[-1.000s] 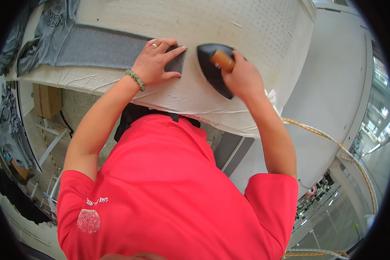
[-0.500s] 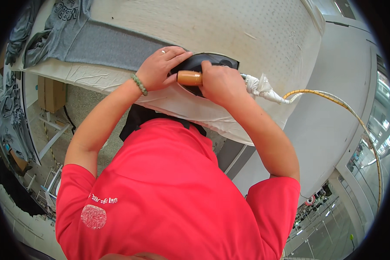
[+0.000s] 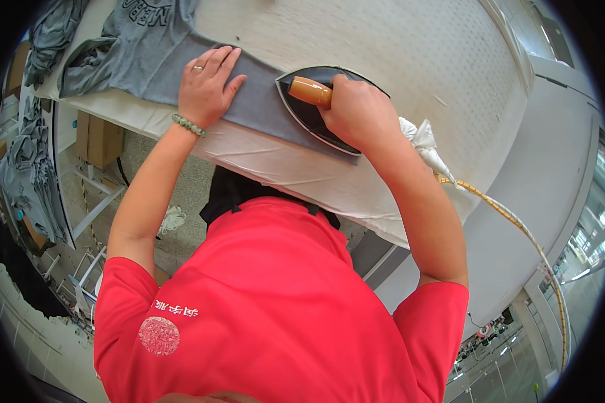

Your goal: Ironing and folding a grey t-shirt on a table.

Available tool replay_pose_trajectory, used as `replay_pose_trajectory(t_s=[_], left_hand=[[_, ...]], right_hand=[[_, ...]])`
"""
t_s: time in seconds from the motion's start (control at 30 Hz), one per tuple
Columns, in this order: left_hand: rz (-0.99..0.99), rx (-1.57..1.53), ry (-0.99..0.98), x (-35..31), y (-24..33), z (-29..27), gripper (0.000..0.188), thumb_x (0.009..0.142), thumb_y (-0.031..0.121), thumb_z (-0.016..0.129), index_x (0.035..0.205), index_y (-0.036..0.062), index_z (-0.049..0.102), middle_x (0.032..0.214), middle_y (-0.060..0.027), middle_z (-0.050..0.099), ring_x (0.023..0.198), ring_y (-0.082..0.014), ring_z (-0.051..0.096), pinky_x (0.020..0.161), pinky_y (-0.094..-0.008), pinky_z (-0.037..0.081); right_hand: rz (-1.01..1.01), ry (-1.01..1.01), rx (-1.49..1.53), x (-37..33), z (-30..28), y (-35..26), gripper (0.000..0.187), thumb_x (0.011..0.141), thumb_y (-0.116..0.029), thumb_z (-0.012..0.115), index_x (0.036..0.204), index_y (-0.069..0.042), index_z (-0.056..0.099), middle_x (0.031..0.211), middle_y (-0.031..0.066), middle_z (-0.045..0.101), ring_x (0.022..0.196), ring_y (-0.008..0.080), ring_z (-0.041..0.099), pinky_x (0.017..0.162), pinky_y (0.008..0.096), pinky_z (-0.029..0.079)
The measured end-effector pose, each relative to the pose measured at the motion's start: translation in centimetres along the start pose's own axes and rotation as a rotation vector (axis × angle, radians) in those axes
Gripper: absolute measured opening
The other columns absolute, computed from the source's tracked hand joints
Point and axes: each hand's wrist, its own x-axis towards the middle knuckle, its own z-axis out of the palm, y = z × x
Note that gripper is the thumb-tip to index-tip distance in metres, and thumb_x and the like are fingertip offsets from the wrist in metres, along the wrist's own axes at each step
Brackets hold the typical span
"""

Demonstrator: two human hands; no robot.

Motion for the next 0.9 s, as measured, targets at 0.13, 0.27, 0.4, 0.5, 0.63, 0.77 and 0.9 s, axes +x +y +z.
replay_pose_trajectory(t_s=[0.13,0.27,0.4,0.5,0.63,0.77,0.9], left_hand=[[0.054,0.002,-0.018,0.5,-5.6,-1.1,0.047,0.097,0.035,0.071,0.136,0.0097,0.068,0.135,-0.0027,0.066,0.123,-0.0213,0.060,0.102,-0.0399,0.045],[0.122,-0.070,-0.052,0.9,-9.7,-2.5,0.040,0.095,0.030,0.071,0.129,0.0082,0.070,0.127,-0.0019,0.067,0.116,-0.0203,0.063,0.093,-0.0373,0.048],[0.213,-0.270,-0.219,4.1,-13.2,-2.5,0.025,0.095,0.019,0.069,0.117,0.0078,0.070,0.121,-0.0050,0.068,0.103,-0.0257,0.069,0.082,-0.0406,0.055],[0.204,-0.513,-0.264,7.3,-15.0,-1.6,0.011,0.096,0.012,0.067,0.106,0.0088,0.065,0.113,-0.0086,0.067,0.093,-0.0346,0.069,0.079,-0.0479,0.057],[0.288,-0.390,-0.498,10.6,-17.2,-0.8,0.013,0.092,0.014,0.072,0.099,0.0066,0.063,0.104,-0.0131,0.065,0.098,-0.0357,0.072,0.080,-0.0478,0.060],[0.257,-0.493,-0.397,10.6,-17.6,-1.3,0.015,0.093,0.012,0.073,0.106,0.0071,0.066,0.107,-0.0131,0.067,0.101,-0.0352,0.070,0.084,-0.0468,0.058],[-0.007,-0.635,-0.065,5.6,-20.4,-4.9,0.023,0.095,0.007,0.074,0.118,0.0079,0.072,0.116,-0.0101,0.069,0.097,-0.0266,0.070,0.085,-0.0336,0.058]], right_hand=[[-0.017,-0.020,-0.017,3.9,-0.8,-4.9,0.032,0.096,-0.030,0.068,0.107,0.001,0.068,0.094,0.0226,0.077,0.092,0.0433,0.074,0.083,0.0515,0.059],[0.006,-0.034,-0.053,5.8,-1.1,-8.1,0.037,0.095,-0.029,0.069,0.114,0.002,0.066,0.093,0.0228,0.076,0.090,0.0436,0.074,0.081,0.0514,0.059],[0.035,0.046,-0.060,6.1,-1.0,-9.2,0.043,0.093,-0.028,0.070,0.124,0.001,0.062,0.092,0.0224,0.076,0.089,0.0426,0.074,0.079,0.0520,0.059],[0.030,0.030,-0.071,5.7,-1.4,-9.2,0.044,0.091,-0.027,0.071,0.127,-0.003,0.062,0.091,0.0215,0.076,0.088,0.0422,0.073,0.078,0.0527,0.058],[-0.073,-0.075,-0.098,6.9,-2.2,-10.8,0.037,0.089,-0.026,0.072,0.120,-0.007,0.064,0.090,0.0202,0.075,0.087,0.0425,0.073,0.076,0.0533,0.058],[-0.166,-0.166,-0.152,11.3,-3.0,-15.1,0.030,0.088,-0.024,0.072,0.111,-0.006,0.067,0.088,0.0188,0.076,0.086,0.0415,0.074,0.075,0.0527,0.059],[-0.450,-0.154,-0.207,15.0,-4.1,-18.3,0.027,0.084,-0.022,0.075,0.105,-0.007,0.066,0.080,0.0164,0.073,0.077,0.0419,0.072,0.069,0.0535,0.057]])
